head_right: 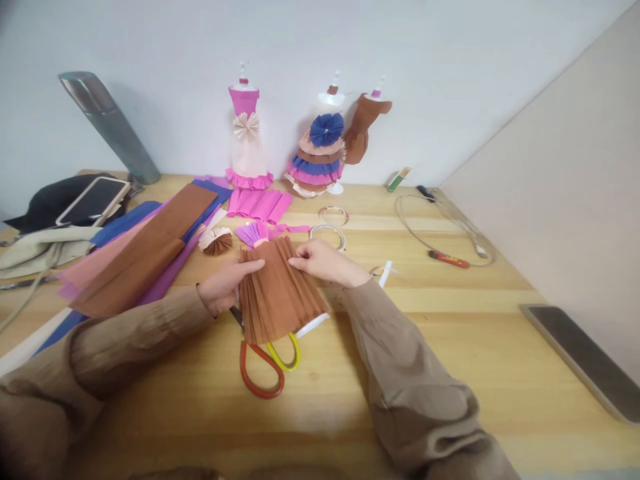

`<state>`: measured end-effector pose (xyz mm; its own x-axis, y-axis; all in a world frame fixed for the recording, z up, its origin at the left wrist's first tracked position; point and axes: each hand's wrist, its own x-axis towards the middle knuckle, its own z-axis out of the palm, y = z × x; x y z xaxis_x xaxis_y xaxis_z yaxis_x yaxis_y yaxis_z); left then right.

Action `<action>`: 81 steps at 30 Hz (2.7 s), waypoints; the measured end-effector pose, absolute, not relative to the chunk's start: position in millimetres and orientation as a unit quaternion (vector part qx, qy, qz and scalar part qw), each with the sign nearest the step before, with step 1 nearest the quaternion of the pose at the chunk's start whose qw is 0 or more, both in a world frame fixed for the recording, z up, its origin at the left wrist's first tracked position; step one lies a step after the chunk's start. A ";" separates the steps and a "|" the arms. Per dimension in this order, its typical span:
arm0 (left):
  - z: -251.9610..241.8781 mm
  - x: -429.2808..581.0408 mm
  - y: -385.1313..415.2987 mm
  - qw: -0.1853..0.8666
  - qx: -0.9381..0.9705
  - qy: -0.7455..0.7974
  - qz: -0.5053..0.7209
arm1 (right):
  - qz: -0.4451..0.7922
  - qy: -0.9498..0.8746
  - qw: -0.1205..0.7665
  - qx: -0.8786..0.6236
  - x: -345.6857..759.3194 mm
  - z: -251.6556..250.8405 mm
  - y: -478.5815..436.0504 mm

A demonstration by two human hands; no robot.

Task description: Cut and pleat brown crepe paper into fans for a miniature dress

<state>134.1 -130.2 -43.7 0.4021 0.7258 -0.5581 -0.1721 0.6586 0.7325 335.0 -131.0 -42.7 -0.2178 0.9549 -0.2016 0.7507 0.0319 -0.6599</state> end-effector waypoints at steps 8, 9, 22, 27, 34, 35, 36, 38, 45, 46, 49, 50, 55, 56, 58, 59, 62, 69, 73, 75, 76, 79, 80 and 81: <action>-42.7 125.2 -125.9 0.765 0.380 0.478 0.204 | 0.265 -0.677 0.163 -0.668 332.7 -42.1 -131.3; -43.3 123.3 -123.4 0.758 0.397 0.478 0.198 | 0.249 -0.671 0.169 -0.677 330.7 -41.8 -131.3; -39.7 117.9 -113.8 0.729 0.475 0.456 0.187 | 0.284 -0.666 0.205 -0.658 316.9 -49.8 -129.6; -33.0 114.3 -108.2 0.648 0.575 0.470 0.170 | 0.262 -0.671 0.184 -0.669 322.9 -46.4 -131.1; -36.0 109.9 -101.3 0.616 0.629 0.460 0.113 | 0.312 -0.695 0.172 -0.625 321.1 -44.5 -134.9; -37.6 109.3 -100.7 0.620 0.632 0.451 0.113 | 0.315 -0.696 0.166 -0.624 320.6 -44.7 -135.1; -38.7 108.8 -100.1 0.622 0.635 0.444 0.115 | 0.315 -0.695 0.163 -0.625 320.3 -44.7 -135.2; -38.9 108.0 -99.4 0.607 0.646 0.448 0.113 | 0.319 -0.693 0.168 -0.625 319.7 -43.6 -135.6; -28.1 109.4 -104.9 0.644 0.637 0.403 0.136 | 0.395 -0.708 0.198 -0.551 311.6 -28.6 -143.7; -27.1 110.1 -106.5 0.657 0.626 0.394 0.147 | 0.401 -0.711 0.197 -0.544 310.2 -27.3 -144.9; -24.9 112.3 -110.7 0.671 0.614 0.386 0.155 | 0.398 -0.717 0.187 -0.541 307.9 -27.0 -146.9; -24.4 112.9 -111.6 0.668 0.616 0.388 0.153 | 0.391 -0.719 0.182 -0.544 307.7 -27.4 -147.2; -24.5 114.5 -112.9 0.697 0.575 0.405 0.140 | 0.383 -0.728 0.159 -0.546 306.2 -26.3 -148.8; -24.8 114.9 -113.2 0.712 0.558 0.402 0.146 | 0.388 -0.727 0.163 -0.543 305.7 -25.1 -149.5; -25.1 116.0 -114.1 0.733 0.527 0.395 0.170 | 0.391 -0.718 0.184 -0.545 305.0 -22.1 -151.0; -25.0 116.7 -114.6 0.740 0.515 0.391 0.186 | 0.391 -0.711 0.200 -0.549 304.7 -20.5 -151.9; -24.0 119.0 -116.5 0.754 0.492 0.368 0.234 | 0.396 -0.681 0.250 -0.563 303.5 -15.8 -154.9; -15.3 121.2 -119.0 0.744 0.501 0.295 0.330 | 0.467 -0.626 0.339 -0.525 293.3 -7.9 -161.0; -5.2 118.5 -117.6 0.738 0.517 0.275 0.336 | 0.533 -0.544 0.423 -0.491 296.2 -7.1 -160.7; -2.0 116.9 -115.4 0.719 0.532 0.283 0.346 | 0.557 -0.492 0.456 -0.489 301.3 -7.4 -159.1; -1.3 116.4 -114.2 0.704 0.544 0.294 0.349 | 0.561 -0.472 0.467 -0.495 303.8 -7.7 -158.1; -3.6 116.7 -112.7 0.674 0.575 0.337 0.319 | 0.548 -0.450 0.482 -0.514 307.6 -9.9 -155.8; -5.4 117.3 -113.3 0.675 0.579 0.345 0.301 | 0.542 -0.455 0.484 -0.515 307.2 -10.9 -155.5; -7.5 118.1 -114.4 0.683 0.579 0.346 0.282 | 0.538 -0.465 0.483 -0.512 306.0 -11.9 -155.6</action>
<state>118.1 -114.4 -7.5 0.6016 0.7854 -0.1457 0.0151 0.1712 0.9851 306.0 -155.6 -11.9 -0.0096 0.9948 -0.1010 -0.0440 -0.1013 -0.9939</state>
